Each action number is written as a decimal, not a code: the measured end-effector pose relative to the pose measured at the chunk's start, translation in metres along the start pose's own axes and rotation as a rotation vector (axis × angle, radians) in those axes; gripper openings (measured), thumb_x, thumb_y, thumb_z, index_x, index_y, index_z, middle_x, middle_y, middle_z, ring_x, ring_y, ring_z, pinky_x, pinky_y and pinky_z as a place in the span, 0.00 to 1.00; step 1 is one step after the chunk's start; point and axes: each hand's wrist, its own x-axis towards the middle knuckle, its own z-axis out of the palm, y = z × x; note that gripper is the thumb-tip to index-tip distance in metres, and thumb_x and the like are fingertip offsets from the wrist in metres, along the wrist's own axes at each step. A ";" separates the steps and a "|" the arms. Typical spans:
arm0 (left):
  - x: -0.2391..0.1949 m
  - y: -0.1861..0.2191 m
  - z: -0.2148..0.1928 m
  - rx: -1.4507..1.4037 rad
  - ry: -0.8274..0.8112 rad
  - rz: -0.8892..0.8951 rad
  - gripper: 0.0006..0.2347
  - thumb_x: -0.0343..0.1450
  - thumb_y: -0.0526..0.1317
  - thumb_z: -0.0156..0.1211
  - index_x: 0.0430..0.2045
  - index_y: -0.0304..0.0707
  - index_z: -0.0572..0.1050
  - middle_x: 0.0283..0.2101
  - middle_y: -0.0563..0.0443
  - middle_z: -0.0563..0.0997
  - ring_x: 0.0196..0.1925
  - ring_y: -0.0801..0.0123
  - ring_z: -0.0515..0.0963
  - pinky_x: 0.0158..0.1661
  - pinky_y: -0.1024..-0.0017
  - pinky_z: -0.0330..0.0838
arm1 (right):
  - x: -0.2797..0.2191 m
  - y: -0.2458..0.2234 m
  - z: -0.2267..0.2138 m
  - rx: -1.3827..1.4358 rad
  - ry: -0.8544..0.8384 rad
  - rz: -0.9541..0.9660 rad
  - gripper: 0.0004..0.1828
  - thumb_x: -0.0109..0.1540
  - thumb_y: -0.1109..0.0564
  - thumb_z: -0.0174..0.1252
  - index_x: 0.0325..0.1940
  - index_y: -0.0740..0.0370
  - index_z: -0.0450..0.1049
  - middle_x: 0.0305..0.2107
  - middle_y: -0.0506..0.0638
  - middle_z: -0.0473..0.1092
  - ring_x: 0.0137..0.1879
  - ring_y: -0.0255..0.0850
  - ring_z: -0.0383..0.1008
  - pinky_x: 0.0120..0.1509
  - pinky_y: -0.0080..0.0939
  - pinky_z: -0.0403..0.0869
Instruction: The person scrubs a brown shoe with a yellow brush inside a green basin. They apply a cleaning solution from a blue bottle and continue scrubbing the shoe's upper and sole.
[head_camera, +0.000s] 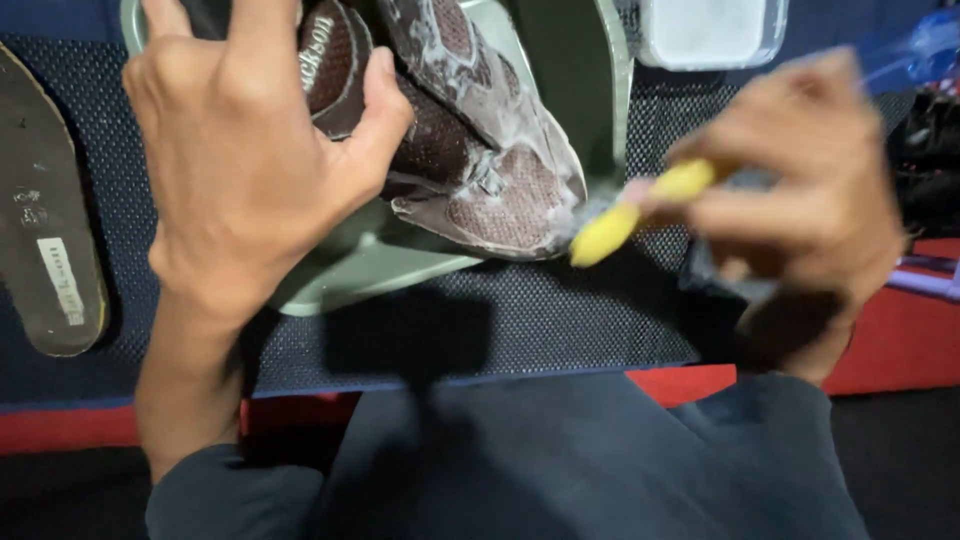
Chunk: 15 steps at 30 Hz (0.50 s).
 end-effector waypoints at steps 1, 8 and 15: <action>0.000 0.000 0.000 -0.002 0.001 0.002 0.20 0.81 0.49 0.74 0.52 0.29 0.77 0.25 0.40 0.69 0.39 0.37 0.75 0.32 0.48 0.71 | 0.001 0.001 0.001 -0.002 0.000 0.002 0.15 0.70 0.50 0.53 0.43 0.54 0.85 0.33 0.54 0.74 0.37 0.50 0.68 0.55 0.60 0.57; -0.001 -0.003 -0.005 -0.096 0.015 0.045 0.18 0.80 0.45 0.76 0.54 0.28 0.76 0.30 0.42 0.74 0.42 0.35 0.76 0.31 0.48 0.71 | 0.006 0.037 0.021 0.131 -0.001 -0.271 0.38 0.67 0.33 0.26 0.34 0.52 0.80 0.30 0.53 0.70 0.33 0.49 0.66 0.48 0.57 0.57; -0.007 -0.008 -0.010 -0.451 0.131 0.137 0.12 0.80 0.29 0.71 0.48 0.16 0.72 0.45 0.36 0.78 0.44 0.37 0.76 0.57 0.46 0.73 | 0.002 0.058 0.030 0.295 0.028 -0.189 0.25 0.68 0.45 0.41 0.22 0.54 0.74 0.30 0.51 0.71 0.30 0.46 0.65 0.50 0.58 0.57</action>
